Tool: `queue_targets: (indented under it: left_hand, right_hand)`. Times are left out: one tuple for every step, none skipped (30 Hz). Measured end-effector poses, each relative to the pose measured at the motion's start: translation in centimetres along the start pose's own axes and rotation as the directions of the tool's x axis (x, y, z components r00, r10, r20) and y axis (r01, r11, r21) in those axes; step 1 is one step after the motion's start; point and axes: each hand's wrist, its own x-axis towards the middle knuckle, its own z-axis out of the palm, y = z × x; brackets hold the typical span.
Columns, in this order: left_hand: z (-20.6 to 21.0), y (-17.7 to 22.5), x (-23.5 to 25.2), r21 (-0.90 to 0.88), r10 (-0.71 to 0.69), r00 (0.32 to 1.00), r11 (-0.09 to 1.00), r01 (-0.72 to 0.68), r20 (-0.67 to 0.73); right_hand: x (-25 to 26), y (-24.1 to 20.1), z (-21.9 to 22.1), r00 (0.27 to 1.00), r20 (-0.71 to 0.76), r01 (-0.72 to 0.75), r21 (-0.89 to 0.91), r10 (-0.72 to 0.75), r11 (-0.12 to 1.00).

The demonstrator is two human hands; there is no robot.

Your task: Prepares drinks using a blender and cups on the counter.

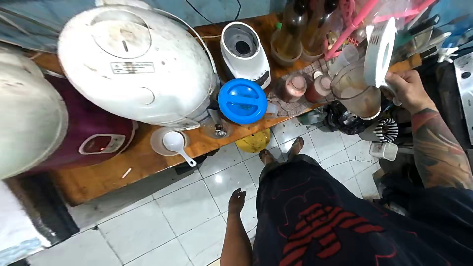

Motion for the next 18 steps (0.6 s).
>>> queue_targets:
  left_hand:
    - [0.0, -0.4, 0.0, 0.013, 0.004, 1.0, 1.0, -0.004, -0.002]
    - [-0.1, -0.7, 0.0, 0.021, -0.001, 1.0, 1.0, 0.001, -0.002]
    - [-0.2, -0.9, 0.0, 0.024, -0.008, 1.0, 1.0, 0.009, -0.001]
    - [-0.3, -1.1, -0.1, 0.026, -0.019, 1.0, 0.999, 0.018, 0.002]
    - [-0.4, -1.2, -0.1, 0.026, -0.029, 1.0, 0.999, 0.029, 0.003]
    - [-0.4, -1.3, -0.2, 0.022, -0.037, 0.999, 0.999, 0.037, 0.0]
    - [-0.5, -1.3, -0.3, 0.016, -0.041, 0.999, 0.999, 0.041, -0.002]
    - [-0.5, -1.4, -0.3, 0.012, -0.045, 0.999, 0.999, 0.045, -0.004]
    - [-0.6, -1.4, -0.3, 0.008, -0.047, 0.999, 0.999, 0.047, -0.006]
    - [-0.6, -1.4, -0.3, 0.005, -0.048, 0.999, 0.999, 0.048, -0.006]
    - [-0.6, -1.4, -0.2, 0.001, -0.048, 0.999, 0.999, 0.048, -0.005]
    - [-0.5, -1.4, -0.1, -0.003, -0.049, 0.999, 0.999, 0.049, -0.001]
    - [-0.5, -1.2, 0.0, -0.008, -0.051, 0.999, 0.999, 0.051, 0.005]
    - [-0.4, -1.0, 0.0, -0.01, -0.052, 0.999, 0.999, 0.052, 0.01]
    - [-0.4, -0.9, 0.0, -0.01, -0.051, 0.999, 0.999, 0.052, 0.013]
    - [-0.4, -0.7, 0.0, -0.007, -0.048, 0.999, 0.999, 0.048, 0.013]
    - [-0.3, -0.5, 0.0, 0.002, -0.045, 0.999, 0.999, 0.044, 0.013]
    - [-0.3, -0.3, 0.2, 0.011, -0.043, 0.999, 0.999, 0.043, 0.015]
  right_hand:
    - [0.1, 0.1, -0.2, 1.0, 0.013, 0.019, -0.02, -0.019, 1.0]
    - [0.1, 0.3, -0.5, 0.999, 0.028, 0.04, -0.038, -0.038, 0.998]
    - [0.2, 0.5, -0.7, 0.997, 0.039, 0.062, -0.05, -0.06, 0.997]
    - [0.2, 0.6, -0.9, 0.995, 0.049, 0.084, -0.06, -0.081, 0.995]
    - [0.2, 0.6, -1.1, 0.993, 0.059, 0.103, -0.057, -0.099, 0.993]
    - [0.1, 0.7, -1.2, 0.992, 0.064, 0.114, -0.053, -0.11, 0.992]
    - [0.1, 0.7, -1.3, 0.991, 0.067, 0.121, -0.054, -0.118, 0.991]
    - [0.0, 0.9, -1.3, 0.991, 0.061, 0.125, -0.049, -0.122, 0.991]
    - [-0.3, 1.0, -1.3, 0.991, 0.046, 0.131, -0.041, -0.129, 0.991]
    - [-0.5, 0.9, -1.2, 0.989, 0.026, 0.146, -0.029, -0.146, 0.989]
    - [-0.9, 0.8, -1.0, 0.984, -0.001, 0.177, -0.006, -0.177, 0.984]
    - [-1.3, 0.7, -0.8, 0.978, -0.032, 0.209, 0.024, -0.209, 0.978]
    - [-1.9, 0.8, -0.5, 0.968, -0.076, 0.244, 0.063, -0.239, 0.968]
    - [-2.6, 1.2, -0.2, 0.954, -0.134, 0.28, 0.091, -0.267, 0.956]
    - [-3.4, 2.2, 0.1, 0.938, -0.214, 0.301, 0.11, -0.273, 0.947]
    - [-4.6, 3.5, 0.4, 0.919, -0.317, 0.277, 0.101, -0.233, 0.956]
    - [-6.0, 4.4, 0.7, 0.908, -0.39, 0.167, -0.001, -0.154, 0.986]
    - [-7.3, 3.8, 1.5, 0.888, -0.46, -0.088, -0.219, -0.023, 0.972]
